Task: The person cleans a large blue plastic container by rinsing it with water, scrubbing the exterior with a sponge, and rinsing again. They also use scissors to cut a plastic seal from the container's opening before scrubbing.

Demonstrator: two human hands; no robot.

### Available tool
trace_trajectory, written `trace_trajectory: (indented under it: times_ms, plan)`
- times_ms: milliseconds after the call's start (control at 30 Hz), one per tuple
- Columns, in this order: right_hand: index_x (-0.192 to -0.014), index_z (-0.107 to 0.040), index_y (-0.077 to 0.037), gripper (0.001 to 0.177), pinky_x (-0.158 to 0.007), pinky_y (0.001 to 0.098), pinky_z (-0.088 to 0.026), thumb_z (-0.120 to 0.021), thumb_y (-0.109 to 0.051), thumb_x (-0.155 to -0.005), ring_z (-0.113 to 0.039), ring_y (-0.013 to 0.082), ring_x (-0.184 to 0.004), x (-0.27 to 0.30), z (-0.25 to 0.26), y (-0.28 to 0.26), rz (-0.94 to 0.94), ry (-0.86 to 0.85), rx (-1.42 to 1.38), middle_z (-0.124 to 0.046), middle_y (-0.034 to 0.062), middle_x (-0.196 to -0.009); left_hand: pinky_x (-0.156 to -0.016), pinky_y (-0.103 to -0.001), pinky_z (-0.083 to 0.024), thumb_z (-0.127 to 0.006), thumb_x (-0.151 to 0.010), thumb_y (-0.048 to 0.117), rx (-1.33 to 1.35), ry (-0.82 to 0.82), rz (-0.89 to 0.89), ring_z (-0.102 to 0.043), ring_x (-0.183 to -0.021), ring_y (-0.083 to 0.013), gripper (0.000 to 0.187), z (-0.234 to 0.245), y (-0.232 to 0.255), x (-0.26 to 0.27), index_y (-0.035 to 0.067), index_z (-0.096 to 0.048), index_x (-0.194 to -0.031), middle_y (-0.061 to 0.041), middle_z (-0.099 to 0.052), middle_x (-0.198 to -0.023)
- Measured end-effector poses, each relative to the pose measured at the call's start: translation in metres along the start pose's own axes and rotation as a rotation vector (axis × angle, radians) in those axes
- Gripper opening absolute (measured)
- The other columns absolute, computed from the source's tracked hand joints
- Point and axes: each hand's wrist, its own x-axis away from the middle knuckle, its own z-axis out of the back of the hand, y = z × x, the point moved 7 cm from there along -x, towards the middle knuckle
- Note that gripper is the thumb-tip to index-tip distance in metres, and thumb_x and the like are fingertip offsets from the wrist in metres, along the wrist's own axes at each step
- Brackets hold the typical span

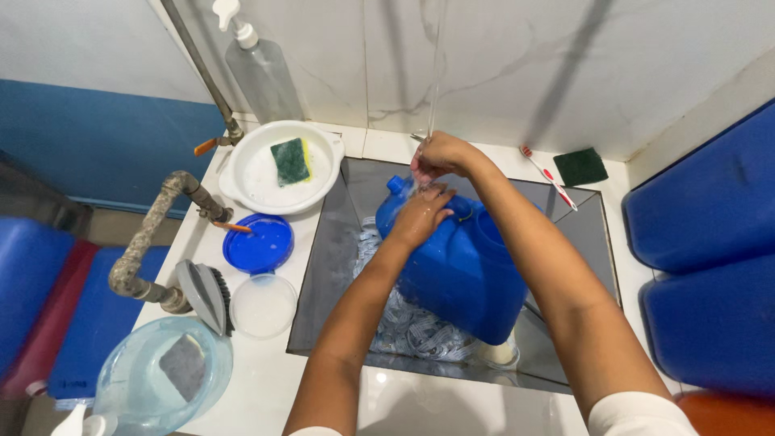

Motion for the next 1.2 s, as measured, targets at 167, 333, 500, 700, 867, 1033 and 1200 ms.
trace_trajectory:
  times_ms: [167,333,500,700,867,1033,1200]
  plan:
    - [-0.089,-0.070,0.005,0.016,-0.062,0.0332,-0.062,-0.055,0.004,-0.090,-0.070,0.0214,-0.066,0.003,0.004,-0.001,0.000,-0.048,-0.030,-0.072,0.0151,-0.081,-0.104,-0.047,-0.046,-0.071,-0.090,0.031,0.041,0.036,0.083,-0.055,-0.131,-0.0359,0.045,0.018,-0.007,0.001,0.015,-0.065,-0.132,-0.012,-0.063,-0.139]
    - [-0.089,-0.070,0.005,0.016,-0.064,0.0324,-0.065,-0.054,0.004,-0.089,-0.072,0.0202,-0.068,0.014,0.012,0.000,-0.035,-0.039,-0.004,-0.073,0.0142,-0.082,-0.102,-0.047,-0.048,-0.073,-0.090,0.037,0.035,-0.045,0.201,-0.059,-0.120,-0.0359,0.044,0.019,-0.022,0.006,0.017,-0.069,-0.129,-0.014,-0.066,-0.129]
    - [-0.089,-0.073,0.004,0.020,-0.061,0.0319,-0.061,-0.053,0.004,-0.088,-0.071,0.0194,-0.067,0.017,0.015,-0.003,-0.029,-0.026,0.102,-0.073,0.0138,-0.082,-0.103,-0.048,-0.050,-0.075,-0.089,0.034,0.141,-0.037,0.135,-0.063,-0.118,-0.0362,0.045,0.026,-0.019,0.004,0.014,-0.068,-0.128,-0.013,-0.070,-0.125]
    - [-0.085,-0.072,0.006,0.016,-0.061,0.0326,-0.062,-0.056,0.007,-0.084,-0.071,0.0219,-0.063,0.016,0.018,-0.003,0.011,0.008,0.048,-0.071,0.0158,-0.075,-0.090,-0.053,-0.046,-0.070,-0.086,0.047,-0.066,-0.112,0.070,-0.063,-0.109,-0.0415,0.047,0.042,-0.007,0.011,0.012,-0.072,-0.118,-0.020,-0.071,-0.113]
    - [-0.086,-0.071,0.003,0.016,-0.056,0.0310,-0.059,-0.055,0.005,-0.085,-0.068,0.0191,-0.060,0.016,0.018,0.004,0.006,0.021,0.049,-0.069,0.0127,-0.072,-0.089,-0.050,-0.053,-0.067,-0.085,0.053,0.132,-0.347,0.402,-0.070,-0.101,-0.0415,0.055,0.029,-0.037,0.049,0.010,-0.070,-0.120,-0.022,-0.073,-0.105]
    - [-0.083,-0.072,0.000,0.018,-0.048,0.0299,-0.049,-0.055,0.002,-0.085,-0.065,0.0179,-0.054,0.016,0.025,0.006,0.021,0.066,0.132,-0.069,0.0120,-0.067,-0.069,-0.048,-0.056,-0.067,-0.090,0.048,0.266,-0.119,0.615,-0.072,-0.076,-0.0369,0.047,0.028,-0.068,0.097,0.003,-0.073,-0.102,-0.023,-0.074,-0.082]
    - [-0.074,-0.072,0.005,0.015,-0.050,0.0323,-0.052,-0.067,-0.006,-0.084,-0.066,0.0192,-0.051,0.013,0.023,0.019,-0.042,0.117,0.371,-0.071,0.0132,-0.064,-0.041,-0.040,-0.051,-0.066,-0.095,0.045,0.420,0.045,1.055,-0.065,-0.042,-0.0247,0.053,0.019,-0.098,0.164,-0.007,-0.068,-0.083,-0.018,-0.065,-0.058]
